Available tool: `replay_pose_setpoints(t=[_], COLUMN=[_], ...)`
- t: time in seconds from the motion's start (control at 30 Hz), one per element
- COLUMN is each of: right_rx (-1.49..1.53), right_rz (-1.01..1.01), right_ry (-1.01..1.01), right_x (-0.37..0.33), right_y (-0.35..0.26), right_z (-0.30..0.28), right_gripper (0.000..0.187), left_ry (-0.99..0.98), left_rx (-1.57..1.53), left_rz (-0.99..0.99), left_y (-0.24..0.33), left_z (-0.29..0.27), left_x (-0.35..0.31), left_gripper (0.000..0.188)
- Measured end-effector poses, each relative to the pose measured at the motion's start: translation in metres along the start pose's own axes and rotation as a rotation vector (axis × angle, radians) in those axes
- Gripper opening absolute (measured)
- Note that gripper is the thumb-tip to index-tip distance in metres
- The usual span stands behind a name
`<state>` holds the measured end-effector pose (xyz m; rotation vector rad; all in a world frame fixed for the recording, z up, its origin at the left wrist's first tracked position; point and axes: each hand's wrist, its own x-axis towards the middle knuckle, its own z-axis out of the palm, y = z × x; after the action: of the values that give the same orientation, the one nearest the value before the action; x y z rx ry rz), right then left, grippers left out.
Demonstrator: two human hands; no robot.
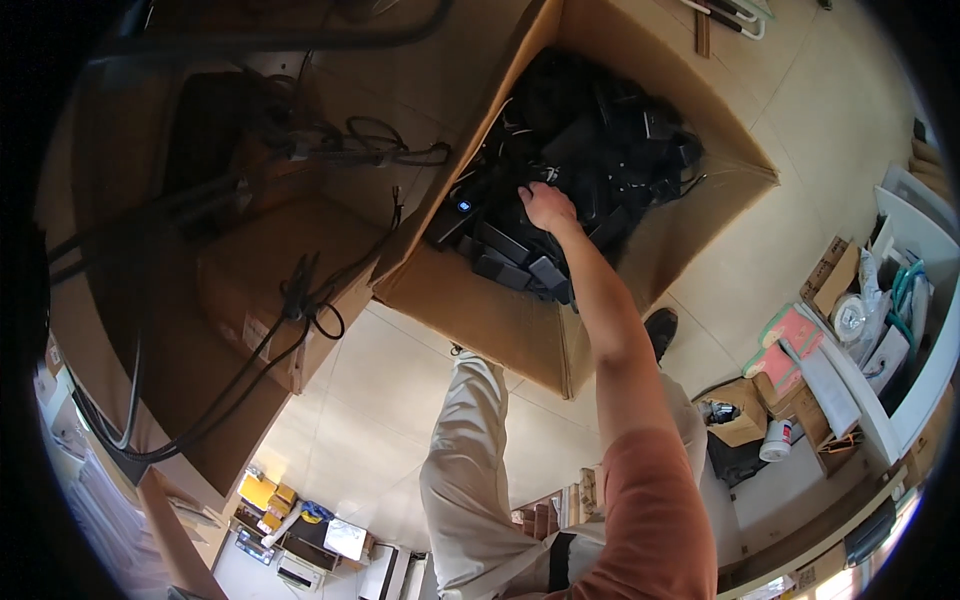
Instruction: The person is sorting and connecting various large battery packs or power banks on an office desk.
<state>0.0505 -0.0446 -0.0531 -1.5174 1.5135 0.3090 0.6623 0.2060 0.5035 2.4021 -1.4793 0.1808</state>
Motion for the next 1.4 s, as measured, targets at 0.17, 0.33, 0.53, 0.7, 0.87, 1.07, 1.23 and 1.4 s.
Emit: replay_pose_setpoints(t=[0.17,0.33,0.53,0.7,0.87,1.07,1.23,1.4], right_rx=[0.233,0.142,-0.051,-0.1,-0.266,-0.083,0.202,0.331], right_rz=[0.075,-0.033,-0.163,-0.164,-0.277,-0.351,-0.564,-0.702], right_ry=[0.081,0.198,0.223,0.174,0.118,-0.072,-0.31,-0.545], right_x=[-0.049,-0.137,-0.27,-0.422,-0.559,-0.67,-0.709,-0.702], right_y=[0.038,0.048,-0.018,-0.11,-0.252,-0.39,-0.486,-0.582], right_z=[-0.024,-0.071,-0.162,-0.208,-0.244,-0.263,-0.238,-0.191], right_gripper=[0.051,0.05,0.038,0.035,0.033,0.03,0.028,0.029], left_ry=[0.003,0.11,0.051,0.178,0.222,0.069,-0.17,0.046], left_rx=[-0.009,-0.172,-0.111,0.06,0.005,-0.71,-0.986,-0.632], left_rz=[-0.008,-0.025,-0.295,-0.361,-0.354,-0.606,-0.5,-0.557], left_y=[-0.013,-0.048,-0.021,0.068,0.089,0.116,0.155,0.197], left_z=[0.013,0.027,0.043,0.048,0.048,-0.01,-0.128,-0.214], left_x=[0.0,0.001,0.011,0.022,0.028,-0.034,-0.161,-0.175], left_gripper=[0.034,0.034,0.024,0.019,0.018,0.018,0.042,0.052])
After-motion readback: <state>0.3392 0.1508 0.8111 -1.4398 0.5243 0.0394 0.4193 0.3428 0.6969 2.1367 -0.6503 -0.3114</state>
